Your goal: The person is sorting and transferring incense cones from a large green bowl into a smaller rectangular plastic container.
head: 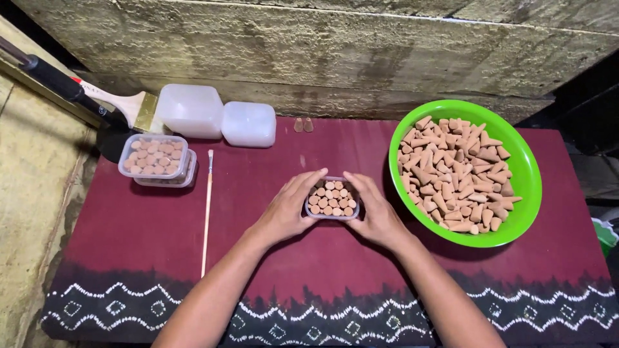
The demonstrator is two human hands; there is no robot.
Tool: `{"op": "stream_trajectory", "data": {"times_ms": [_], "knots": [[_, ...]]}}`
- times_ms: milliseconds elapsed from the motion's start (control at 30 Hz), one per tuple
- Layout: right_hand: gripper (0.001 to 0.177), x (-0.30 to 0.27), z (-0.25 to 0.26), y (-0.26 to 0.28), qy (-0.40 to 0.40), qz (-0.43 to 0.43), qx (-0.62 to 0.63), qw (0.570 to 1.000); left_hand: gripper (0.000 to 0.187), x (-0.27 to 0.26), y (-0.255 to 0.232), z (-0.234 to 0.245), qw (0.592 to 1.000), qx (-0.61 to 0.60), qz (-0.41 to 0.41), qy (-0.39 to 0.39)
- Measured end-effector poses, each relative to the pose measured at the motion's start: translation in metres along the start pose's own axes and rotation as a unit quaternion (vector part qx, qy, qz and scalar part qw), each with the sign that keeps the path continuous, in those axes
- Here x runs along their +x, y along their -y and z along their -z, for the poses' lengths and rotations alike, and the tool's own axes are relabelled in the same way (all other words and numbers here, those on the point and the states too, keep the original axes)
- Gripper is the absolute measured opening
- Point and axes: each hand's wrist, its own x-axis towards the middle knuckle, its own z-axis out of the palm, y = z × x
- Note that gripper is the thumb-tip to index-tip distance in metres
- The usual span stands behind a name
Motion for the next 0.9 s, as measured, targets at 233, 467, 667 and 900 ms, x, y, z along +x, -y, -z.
{"op": "stream_trajectory", "data": {"times_ms": [233,467,667,900], "knots": [[0.089,-0.004,-0.006,-0.001,-0.14,0.112,-0.054,0.982,0.103,0.002,-0.002,0.001,0.995,-0.001,-0.076,-0.068],[0.075,0.0,-0.008,0.024,-0.15,0.187,-0.157,0.958,0.106,-0.004,-0.007,0.005,0.988,-0.112,-0.063,-0.082],[0.047,0.005,-0.009,0.047,-0.127,0.233,-0.243,0.933,0.1,-0.008,-0.023,0.021,0.992,-0.114,-0.014,-0.048],[0.04,0.009,-0.008,0.053,-0.13,0.248,-0.192,0.941,0.091,-0.006,-0.038,0.037,0.985,-0.173,-0.013,-0.013]]}}
